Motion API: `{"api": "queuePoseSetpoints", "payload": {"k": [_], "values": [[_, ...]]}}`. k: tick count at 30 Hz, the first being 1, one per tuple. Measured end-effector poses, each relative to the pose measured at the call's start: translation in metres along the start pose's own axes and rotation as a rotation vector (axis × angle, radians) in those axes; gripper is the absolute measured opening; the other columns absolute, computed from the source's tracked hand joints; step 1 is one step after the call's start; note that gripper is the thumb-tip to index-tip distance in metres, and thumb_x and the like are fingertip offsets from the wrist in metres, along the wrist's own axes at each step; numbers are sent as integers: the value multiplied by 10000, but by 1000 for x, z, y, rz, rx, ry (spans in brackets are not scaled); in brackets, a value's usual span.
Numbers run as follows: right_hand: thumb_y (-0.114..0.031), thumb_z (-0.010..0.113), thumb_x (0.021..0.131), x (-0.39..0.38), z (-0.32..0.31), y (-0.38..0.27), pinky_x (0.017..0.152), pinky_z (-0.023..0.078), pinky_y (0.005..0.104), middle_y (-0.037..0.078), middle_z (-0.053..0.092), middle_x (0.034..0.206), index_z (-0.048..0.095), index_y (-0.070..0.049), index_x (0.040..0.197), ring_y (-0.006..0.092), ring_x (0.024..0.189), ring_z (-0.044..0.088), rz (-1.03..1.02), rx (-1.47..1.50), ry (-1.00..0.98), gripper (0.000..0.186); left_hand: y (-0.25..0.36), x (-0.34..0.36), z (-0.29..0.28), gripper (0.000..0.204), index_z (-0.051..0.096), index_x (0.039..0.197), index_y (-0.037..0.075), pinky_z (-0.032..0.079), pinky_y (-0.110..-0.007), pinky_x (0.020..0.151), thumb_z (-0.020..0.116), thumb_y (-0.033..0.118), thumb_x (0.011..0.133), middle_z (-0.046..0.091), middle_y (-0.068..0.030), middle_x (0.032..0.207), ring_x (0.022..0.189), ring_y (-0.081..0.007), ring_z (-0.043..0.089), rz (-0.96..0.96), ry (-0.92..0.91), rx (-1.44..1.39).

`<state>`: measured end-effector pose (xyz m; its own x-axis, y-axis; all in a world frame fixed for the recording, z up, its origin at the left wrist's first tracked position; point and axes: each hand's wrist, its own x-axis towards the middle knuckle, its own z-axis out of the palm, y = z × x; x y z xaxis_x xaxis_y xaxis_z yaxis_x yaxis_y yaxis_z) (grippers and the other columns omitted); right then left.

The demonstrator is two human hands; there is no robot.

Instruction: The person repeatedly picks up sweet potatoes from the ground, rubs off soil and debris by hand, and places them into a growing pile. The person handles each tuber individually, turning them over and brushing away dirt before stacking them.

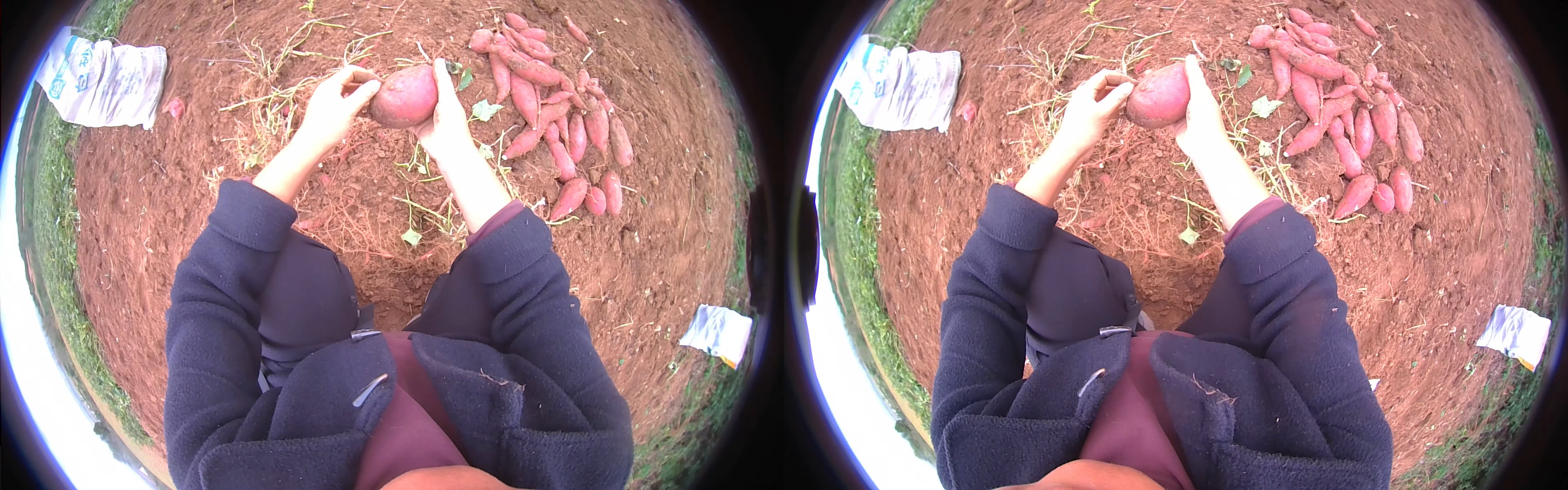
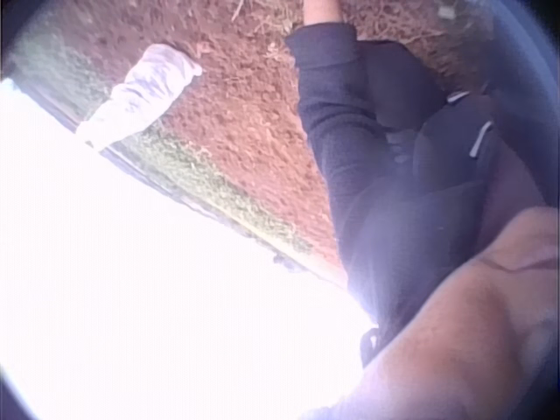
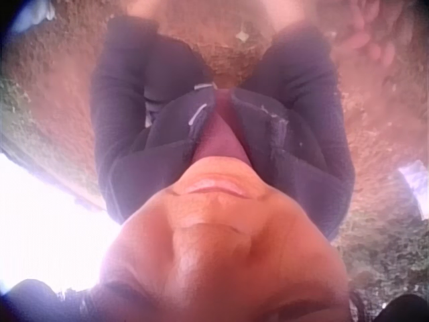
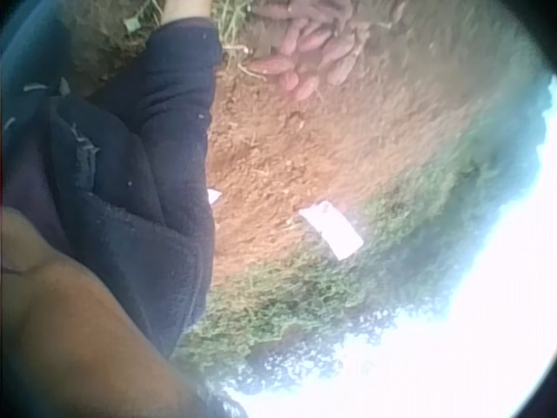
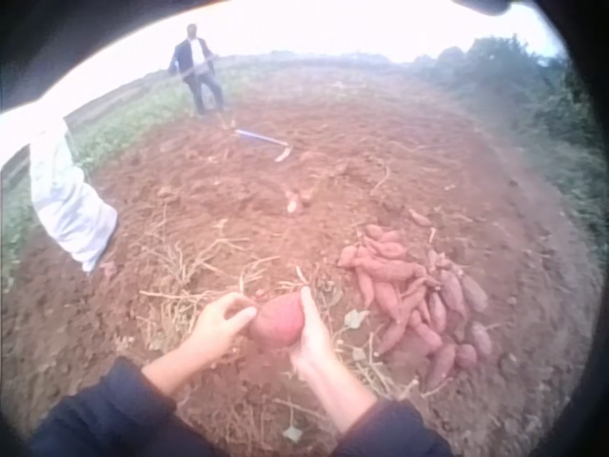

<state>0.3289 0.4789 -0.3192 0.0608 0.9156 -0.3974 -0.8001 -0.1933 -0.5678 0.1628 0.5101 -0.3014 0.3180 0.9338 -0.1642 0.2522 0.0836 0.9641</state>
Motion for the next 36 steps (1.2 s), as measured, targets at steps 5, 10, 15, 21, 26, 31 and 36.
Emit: {"api": "queuePoseSetpoints", "payload": {"k": [5,10,15,21,26,31,36], "values": [[-513,581,894,0,6,1,942,486,454,132,601,1155,474,-69,1233,240,1073,607,-42,-40,36,569,2,3,3,340,601,1121,54,483,-312,853,639,297,886,617,-61,1043,999,-151,562,55,94,-6],[-629,538,861,4,1,1,951,476,478,108,608,1143,505,-73,1207,249,1062,608,-31,-78,27,655,3,-5,5,406,574,1193,30,491,-328,846,622,307,900,623,-94,1027,946,-181,590,327,12,389],[-626,527,868,3,-1,-8,946,486,463,117,601,1173,515,-67,1216,244,1083,607,22,-82,-172,659,11,2,-7,430,513,1289,20,468,-340,859,532,289,953,605,-101,1167,968,-166,573,57,15,-148],[-576,591,854,-14,1,-11,972,459,537,143,600,1138,491,-104,1250,242,1110,601,169,-417,-273,624,15,-4,-3,521,441,1371,10,400,-358,1001,521,309,952,522,-128,1324,1184,-193,501,224,-259,-63],[-510,664,835,-4,-2,-5,915,505,398,87,634,1085,574,-89,1163,189,971,645,235,-311,-277,541,15,-1,-6,441,538,1263,-4,398,-319,998,603,262,918,592,-118,1202,1134,-171,529,62,-229,-62],[-529,662,828,6,-7,-1,913,507,399,101,646,1077,588,-82,1142,206,962,648,219,-242,-181,551,4,3,-8,327,598,1074,8,450,-292,887,613,294,917,646,-70,1001,940,-139,593,125,-33,208],[-648,469,876,22,-25,-28,973,312,726,171,372,1416,315,-158,1395,407,1277,419,249,155,153,730,-9,9,-12,238,568,1076,33,429,-233,687,534,239,963,631,-28,897,733,-69,533,-113,78,-110]]}}
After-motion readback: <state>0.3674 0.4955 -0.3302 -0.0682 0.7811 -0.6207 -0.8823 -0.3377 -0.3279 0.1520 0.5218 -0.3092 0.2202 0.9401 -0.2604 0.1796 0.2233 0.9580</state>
